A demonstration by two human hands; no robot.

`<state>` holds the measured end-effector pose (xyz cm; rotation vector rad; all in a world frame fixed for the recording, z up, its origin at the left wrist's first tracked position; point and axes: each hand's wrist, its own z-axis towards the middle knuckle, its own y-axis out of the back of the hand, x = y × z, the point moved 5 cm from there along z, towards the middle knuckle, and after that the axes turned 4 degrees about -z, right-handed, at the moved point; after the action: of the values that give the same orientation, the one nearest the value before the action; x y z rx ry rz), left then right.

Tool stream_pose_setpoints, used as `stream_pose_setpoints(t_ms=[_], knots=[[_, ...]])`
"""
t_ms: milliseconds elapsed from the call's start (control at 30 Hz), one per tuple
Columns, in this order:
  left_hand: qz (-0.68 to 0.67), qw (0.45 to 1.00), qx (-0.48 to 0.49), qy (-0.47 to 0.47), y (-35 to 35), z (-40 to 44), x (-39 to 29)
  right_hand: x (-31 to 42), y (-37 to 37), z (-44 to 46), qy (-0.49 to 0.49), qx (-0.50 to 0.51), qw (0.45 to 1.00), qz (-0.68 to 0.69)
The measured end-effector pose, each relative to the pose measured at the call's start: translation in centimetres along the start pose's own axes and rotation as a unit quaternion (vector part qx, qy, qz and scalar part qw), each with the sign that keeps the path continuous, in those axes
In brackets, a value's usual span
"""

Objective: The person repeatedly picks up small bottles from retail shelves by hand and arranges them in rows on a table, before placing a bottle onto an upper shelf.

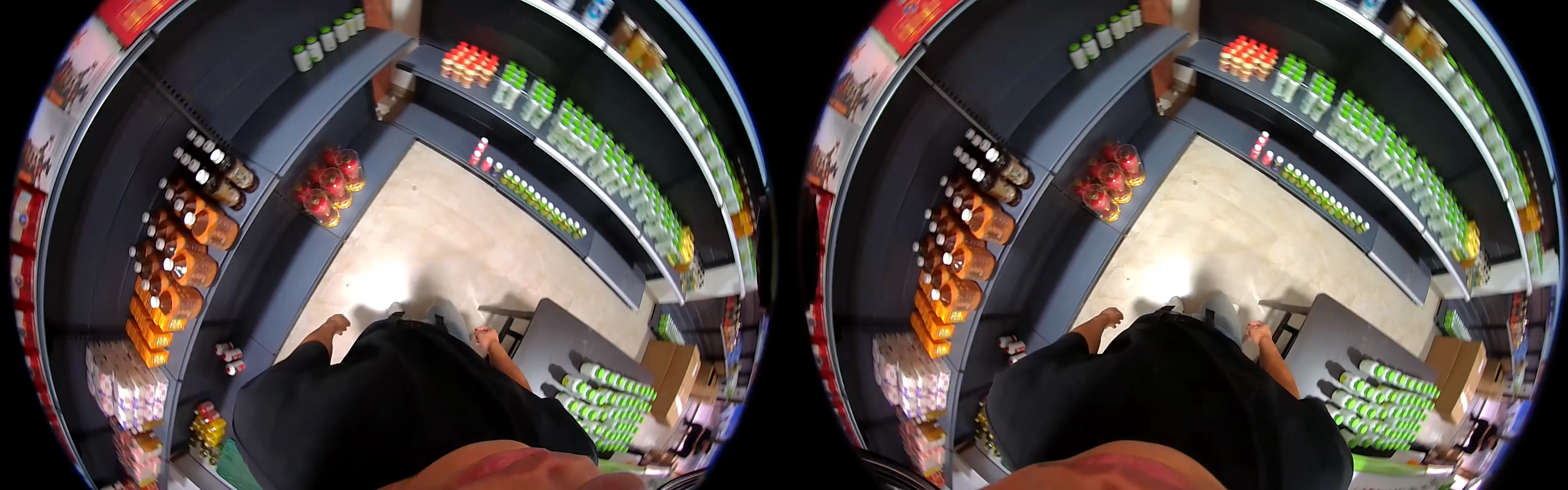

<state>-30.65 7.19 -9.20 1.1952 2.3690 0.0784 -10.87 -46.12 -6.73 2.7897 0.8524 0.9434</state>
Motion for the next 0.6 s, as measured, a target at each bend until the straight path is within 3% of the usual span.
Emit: stream_pose_setpoints(t_ms=[67,100,200,267,367,433,600], knots=[[-0.196,0.976,-0.093,-0.024,-0.3,-2.2,1.7,0.0,-0.6,3.2,-0.035,0.070,0.997,0.019],[-0.282,0.950,-0.133,-0.030,-0.8,-3.0,2.3,2.5,-1.0,3.0,-0.025,0.031,0.988,-0.149],[-0.500,0.859,-0.093,0.058,-2.4,-3.4,2.7,8.1,-2.0,3.6,-0.007,0.030,0.985,-0.171],[-0.330,0.942,-0.056,-0.017,-2.7,-3.5,1.1,10.2,-3.7,7.0,0.038,0.054,0.983,-0.169],[-0.303,0.952,-0.027,-0.011,-1.3,-1.3,-1.1,14.1,-6.4,11.0,0.054,0.117,0.979,-0.157],[-0.281,0.959,-0.026,-0.032,1.4,1.1,-3.2,18.2,-7.6,12.6,0.115,0.153,0.957,-0.218],[-0.194,0.967,-0.114,-0.123,15.0,8.5,-10.1,29.6,-6.6,17.2,0.190,0.149,0.947,-0.210]])
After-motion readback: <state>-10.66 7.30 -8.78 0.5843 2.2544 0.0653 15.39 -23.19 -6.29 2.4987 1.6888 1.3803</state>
